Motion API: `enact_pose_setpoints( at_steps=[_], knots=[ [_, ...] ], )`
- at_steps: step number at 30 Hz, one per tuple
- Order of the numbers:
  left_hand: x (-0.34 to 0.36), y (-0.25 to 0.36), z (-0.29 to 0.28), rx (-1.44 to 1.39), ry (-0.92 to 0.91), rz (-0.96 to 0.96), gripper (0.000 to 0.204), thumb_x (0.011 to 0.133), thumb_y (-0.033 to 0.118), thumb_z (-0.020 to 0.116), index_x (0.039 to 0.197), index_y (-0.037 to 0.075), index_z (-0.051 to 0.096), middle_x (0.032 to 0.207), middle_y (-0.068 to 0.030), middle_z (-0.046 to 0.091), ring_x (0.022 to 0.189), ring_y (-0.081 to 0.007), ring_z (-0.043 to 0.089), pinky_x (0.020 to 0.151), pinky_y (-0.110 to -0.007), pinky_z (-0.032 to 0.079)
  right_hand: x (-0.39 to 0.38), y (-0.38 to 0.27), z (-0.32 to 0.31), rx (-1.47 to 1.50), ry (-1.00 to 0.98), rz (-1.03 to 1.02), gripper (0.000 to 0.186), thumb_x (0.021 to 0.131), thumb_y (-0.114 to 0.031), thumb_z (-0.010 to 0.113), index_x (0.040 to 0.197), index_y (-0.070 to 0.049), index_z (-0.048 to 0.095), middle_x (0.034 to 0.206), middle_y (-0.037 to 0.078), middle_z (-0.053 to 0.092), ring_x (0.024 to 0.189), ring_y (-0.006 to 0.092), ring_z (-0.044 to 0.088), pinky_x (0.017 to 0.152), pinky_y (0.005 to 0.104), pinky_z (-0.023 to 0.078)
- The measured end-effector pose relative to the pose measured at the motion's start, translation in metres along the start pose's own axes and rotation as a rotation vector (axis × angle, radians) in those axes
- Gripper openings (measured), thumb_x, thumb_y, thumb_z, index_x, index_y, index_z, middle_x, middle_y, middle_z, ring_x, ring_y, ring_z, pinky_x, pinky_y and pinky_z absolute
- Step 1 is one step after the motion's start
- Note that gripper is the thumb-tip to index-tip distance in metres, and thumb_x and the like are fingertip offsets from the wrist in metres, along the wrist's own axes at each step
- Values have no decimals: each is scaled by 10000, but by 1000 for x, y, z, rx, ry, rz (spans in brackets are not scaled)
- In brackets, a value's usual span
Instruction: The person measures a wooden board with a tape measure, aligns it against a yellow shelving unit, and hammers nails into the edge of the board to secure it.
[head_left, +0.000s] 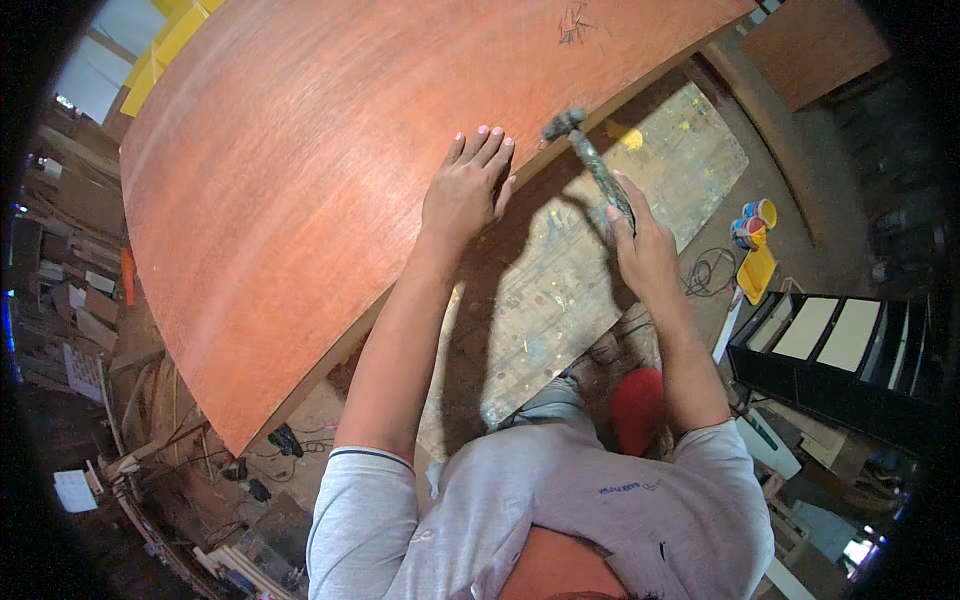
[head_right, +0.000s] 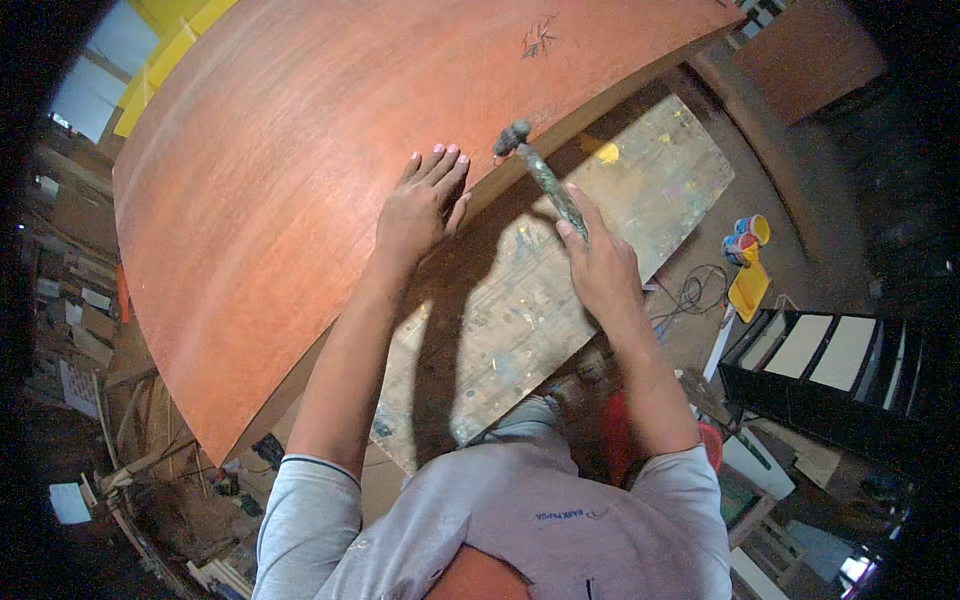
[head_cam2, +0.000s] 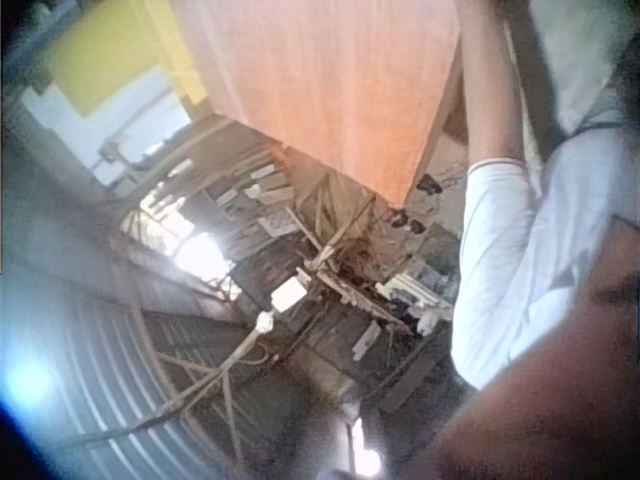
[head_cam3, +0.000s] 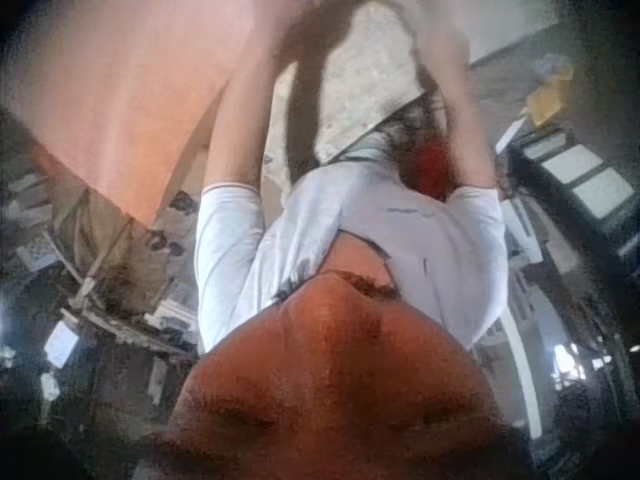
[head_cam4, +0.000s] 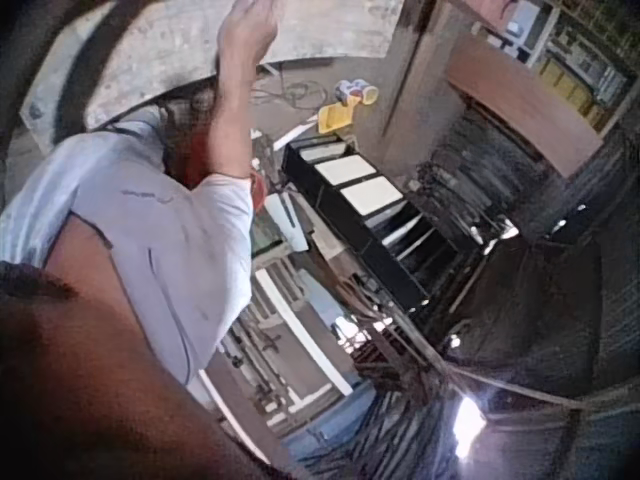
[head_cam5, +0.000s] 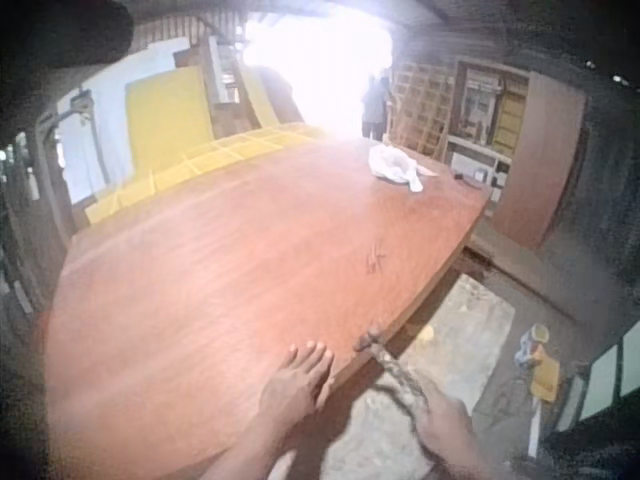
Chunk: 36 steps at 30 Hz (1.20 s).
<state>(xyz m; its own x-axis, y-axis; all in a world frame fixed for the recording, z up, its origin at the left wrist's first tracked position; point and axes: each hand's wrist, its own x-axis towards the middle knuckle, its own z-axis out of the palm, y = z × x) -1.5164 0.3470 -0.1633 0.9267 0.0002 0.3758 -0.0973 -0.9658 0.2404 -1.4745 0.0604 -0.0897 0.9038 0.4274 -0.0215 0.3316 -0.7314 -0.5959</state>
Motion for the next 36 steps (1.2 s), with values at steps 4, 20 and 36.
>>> enact_pose_setpoints(
  at_steps=[4,20,36],
  knots=[
    [-2,1,3,7,20,16,524,1042,313,640,1495,52,608,1593,-164,591,1509,-347,522,1289,-532,377,5,-4,-14,-40,56,-115,539,1125,-304,575,1649,-232,472,1212,330,720,1112,551,695,901,597,549],
    [2,4,0,-48,27,12,515,1045,294,647,1499,55,601,1601,-171,578,1513,-359,513,1292,-533,380,1,6,8,-281,50,57,598,1107,-310,604,1671,-406,431,1185,288,746,1038,496,734,906,565,579],
    [-3,-3,5,-17,22,-2,528,1036,303,652,1500,55,606,1603,-165,580,1516,-348,514,1297,-529,372,3,-24,-18,-114,193,-86,541,1105,-324,607,1626,-414,490,1192,282,749,1049,521,722,886,602,587]
  ],
)
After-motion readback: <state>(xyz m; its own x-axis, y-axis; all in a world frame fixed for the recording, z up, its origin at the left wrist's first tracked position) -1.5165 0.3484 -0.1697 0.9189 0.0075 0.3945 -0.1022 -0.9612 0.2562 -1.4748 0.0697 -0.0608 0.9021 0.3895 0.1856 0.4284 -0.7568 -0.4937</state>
